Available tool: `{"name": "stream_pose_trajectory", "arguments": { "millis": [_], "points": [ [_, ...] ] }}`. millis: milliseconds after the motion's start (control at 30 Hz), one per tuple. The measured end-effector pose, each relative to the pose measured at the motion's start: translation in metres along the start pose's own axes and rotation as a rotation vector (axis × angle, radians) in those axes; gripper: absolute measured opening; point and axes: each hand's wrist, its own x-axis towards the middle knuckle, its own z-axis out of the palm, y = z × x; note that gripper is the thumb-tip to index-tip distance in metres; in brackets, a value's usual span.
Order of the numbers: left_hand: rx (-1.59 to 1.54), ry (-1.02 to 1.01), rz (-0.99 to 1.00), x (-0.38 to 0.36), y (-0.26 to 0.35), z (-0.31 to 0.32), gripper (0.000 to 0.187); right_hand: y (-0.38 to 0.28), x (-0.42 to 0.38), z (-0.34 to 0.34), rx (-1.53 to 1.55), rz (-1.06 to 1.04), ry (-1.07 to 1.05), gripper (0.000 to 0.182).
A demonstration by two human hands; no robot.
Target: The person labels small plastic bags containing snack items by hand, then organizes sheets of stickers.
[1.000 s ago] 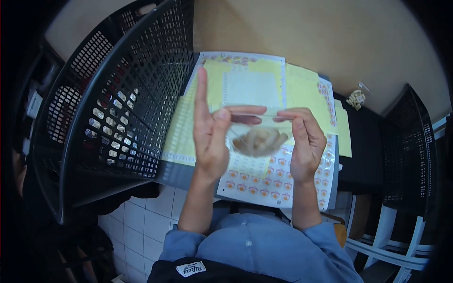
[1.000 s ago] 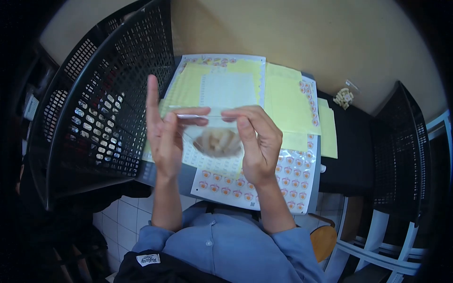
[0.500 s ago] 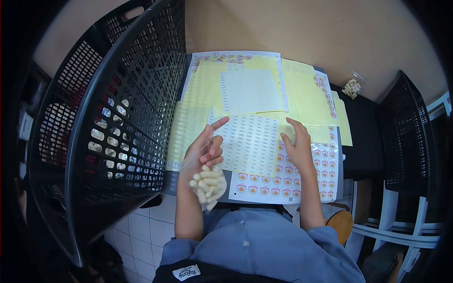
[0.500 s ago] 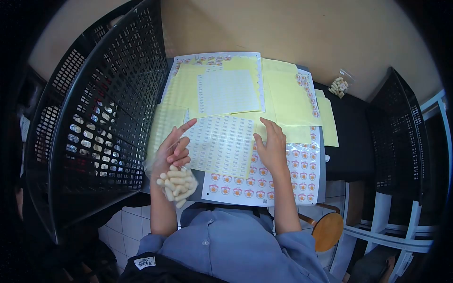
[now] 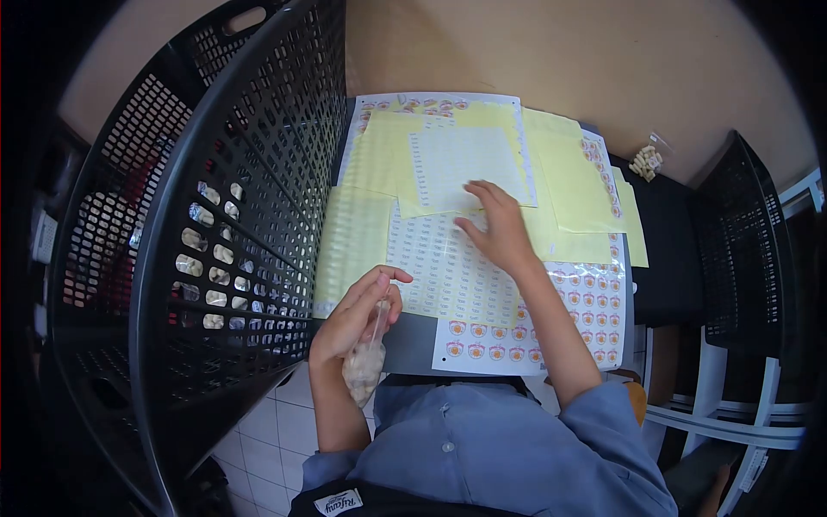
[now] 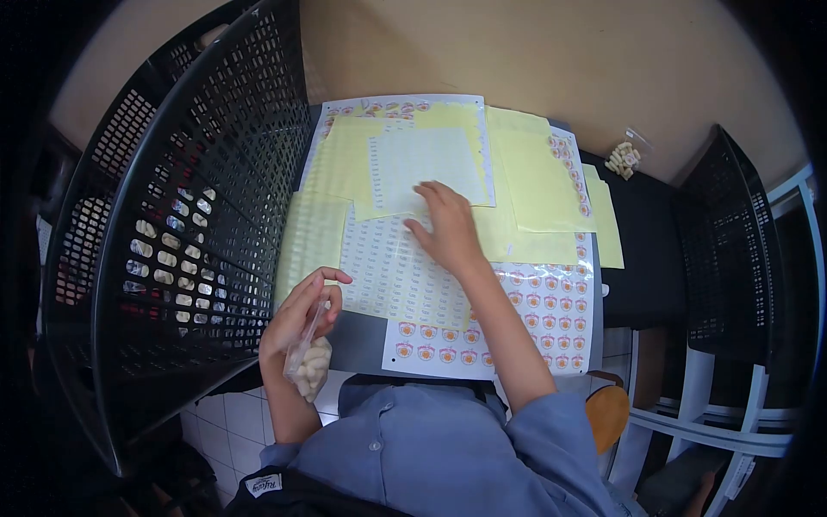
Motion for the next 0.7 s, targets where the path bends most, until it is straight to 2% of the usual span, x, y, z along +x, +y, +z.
{"name": "stream_pose_trajectory", "arguments": {
  "millis": [67, 133, 200, 267, 300, 367, 400, 467, 533, 600, 667, 700],
  "points": [
    [-0.071, 0.002, 0.003, 0.001, -0.001, -0.001, 0.038, -0.005, 0.013, 0.016, 0.037, -0.071, 0.011, 0.052],
    [-0.135, 0.006, 0.005, 0.002, -0.002, -0.004, 0.035, -0.006, 0.021, 0.033, -0.113, -0.178, -0.003, 0.052],
    [-0.26, -0.016, -0.007, 0.001, -0.004, -0.009, 0.035, -0.006, 0.024, 0.04, -0.085, -0.164, -0.002, 0.048],
    [-0.289, -0.032, -0.001, 0.004, -0.009, -0.015, 0.034, -0.004, 0.025, 0.039, -0.091, -0.211, 0.012, 0.035],
    [-0.288, 0.01, 0.008, 0.007, -0.013, -0.016, 0.036, -0.002, 0.026, 0.039, -0.092, -0.216, 0.009, 0.035],
    [-0.287, 0.056, 0.017, 0.01, -0.016, -0.016, 0.037, 0.003, 0.027, 0.038, 0.013, -0.286, 0.059, 0.021],
    [-0.348, 0.068, 0.023, 0.014, -0.014, -0.012, 0.04, 0.0, 0.027, 0.034, 0.014, -0.288, 0.057, 0.021],
    [-0.407, 0.085, 0.028, 0.023, -0.01, -0.005, 0.042, -0.016, 0.023, 0.014, 0.041, -0.455, 0.392, 0.018],
    [-0.395, 0.012, -0.003, 0.032, -0.006, 0.005, 0.049, -0.032, 0.003, -0.009, 0.007, -0.487, 0.403, 0.02],
    [-0.442, 0.038, -0.021, 0.035, -0.005, 0.021, 0.047, -0.037, -0.022, -0.019, 0.011, -0.561, 0.389, 0.026],
    [-0.26, 0.123, -0.037, 0.04, -0.014, 0.028, 0.039, -0.04, -0.041, -0.023, 0.054, -0.572, 0.336, 0.029],
    [-0.312, 0.086, -0.004, 0.041, -0.019, 0.028, 0.03, -0.04, -0.047, -0.025, 0.054, -0.569, 0.335, 0.029]
  ]
}}
